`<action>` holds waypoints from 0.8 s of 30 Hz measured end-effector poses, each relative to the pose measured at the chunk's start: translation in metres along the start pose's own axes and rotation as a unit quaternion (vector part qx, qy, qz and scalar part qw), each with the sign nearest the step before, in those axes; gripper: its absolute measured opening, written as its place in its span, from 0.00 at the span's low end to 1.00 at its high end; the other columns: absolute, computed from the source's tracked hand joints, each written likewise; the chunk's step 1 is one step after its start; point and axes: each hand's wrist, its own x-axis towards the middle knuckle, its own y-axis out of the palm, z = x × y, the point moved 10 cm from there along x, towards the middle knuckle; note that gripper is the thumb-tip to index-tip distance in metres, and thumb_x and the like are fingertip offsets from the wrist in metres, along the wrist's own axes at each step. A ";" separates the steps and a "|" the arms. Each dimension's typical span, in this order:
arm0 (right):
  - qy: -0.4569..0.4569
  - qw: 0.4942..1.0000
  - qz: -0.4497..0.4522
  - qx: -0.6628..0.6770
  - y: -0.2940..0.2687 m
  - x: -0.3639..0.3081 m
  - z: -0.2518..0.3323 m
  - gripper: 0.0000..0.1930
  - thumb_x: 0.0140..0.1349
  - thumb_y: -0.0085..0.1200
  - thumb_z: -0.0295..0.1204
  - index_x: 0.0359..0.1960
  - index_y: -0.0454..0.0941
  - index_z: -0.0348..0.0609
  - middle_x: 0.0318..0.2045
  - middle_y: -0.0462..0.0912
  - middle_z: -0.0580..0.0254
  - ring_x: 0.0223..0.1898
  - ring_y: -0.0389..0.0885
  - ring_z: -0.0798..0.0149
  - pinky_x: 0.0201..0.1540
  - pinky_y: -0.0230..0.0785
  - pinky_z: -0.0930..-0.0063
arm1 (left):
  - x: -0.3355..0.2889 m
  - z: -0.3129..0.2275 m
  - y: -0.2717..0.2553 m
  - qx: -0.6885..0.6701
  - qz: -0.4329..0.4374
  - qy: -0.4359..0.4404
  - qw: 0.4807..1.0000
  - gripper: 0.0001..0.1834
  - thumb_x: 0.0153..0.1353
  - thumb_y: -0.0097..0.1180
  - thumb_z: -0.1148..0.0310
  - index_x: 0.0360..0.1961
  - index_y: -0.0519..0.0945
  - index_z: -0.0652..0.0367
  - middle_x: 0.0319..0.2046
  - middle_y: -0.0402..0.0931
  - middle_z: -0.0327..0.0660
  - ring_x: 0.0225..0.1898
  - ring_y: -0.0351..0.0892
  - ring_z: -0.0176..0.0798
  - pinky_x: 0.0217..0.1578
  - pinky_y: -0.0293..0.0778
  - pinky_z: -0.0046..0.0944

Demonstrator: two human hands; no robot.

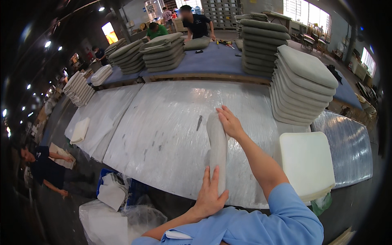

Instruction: The person wraps rectangular foam pads in white fabric, folding and tucking the edges to enclose each pad. They place the wrapped pads into a stack on the table. The person also handles loose white filling material from a green bag, placing it onto foam pads.

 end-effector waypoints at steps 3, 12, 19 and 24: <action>0.116 0.982 -0.042 0.143 0.005 0.015 -0.028 0.29 0.76 0.45 0.49 0.67 0.74 0.40 0.70 0.71 0.46 0.71 0.67 0.53 0.73 0.56 0.66 | -0.002 0.006 0.001 0.009 -0.009 0.008 1.000 0.54 0.62 0.63 0.60 0.78 0.42 0.69 0.73 0.36 0.79 0.76 0.40 0.80 0.73 0.51 0.60; 0.186 0.938 -0.096 0.276 -0.003 0.027 -0.063 0.28 0.76 0.48 0.54 0.26 0.74 0.43 0.28 0.73 0.72 0.33 0.65 0.74 0.39 0.61 0.74 | 0.022 0.016 0.005 -0.056 0.055 -0.013 0.997 0.58 0.58 0.70 0.54 0.80 0.46 0.59 0.75 0.38 0.72 0.78 0.40 0.71 0.74 0.48 0.58; 0.171 0.927 -0.221 0.249 -0.030 0.031 -0.085 0.32 0.74 0.54 0.50 0.14 0.61 0.47 0.16 0.62 0.78 0.22 0.55 0.77 0.25 0.51 0.72 | 0.159 0.104 -0.019 -0.185 -0.029 0.009 0.982 0.39 0.71 0.59 0.60 0.77 0.57 0.60 0.75 0.58 0.54 0.77 0.54 0.53 0.74 0.53 0.47; 0.146 0.923 -0.240 0.263 -0.008 0.049 -0.058 0.32 0.74 0.54 0.50 0.13 0.61 0.46 0.16 0.62 0.77 0.22 0.55 0.77 0.24 0.50 0.71 | 0.300 0.141 -0.073 -0.244 -0.105 -0.027 0.964 0.35 0.77 0.48 0.50 0.76 0.62 0.60 0.77 0.56 0.48 0.78 0.50 0.45 0.75 0.48 0.43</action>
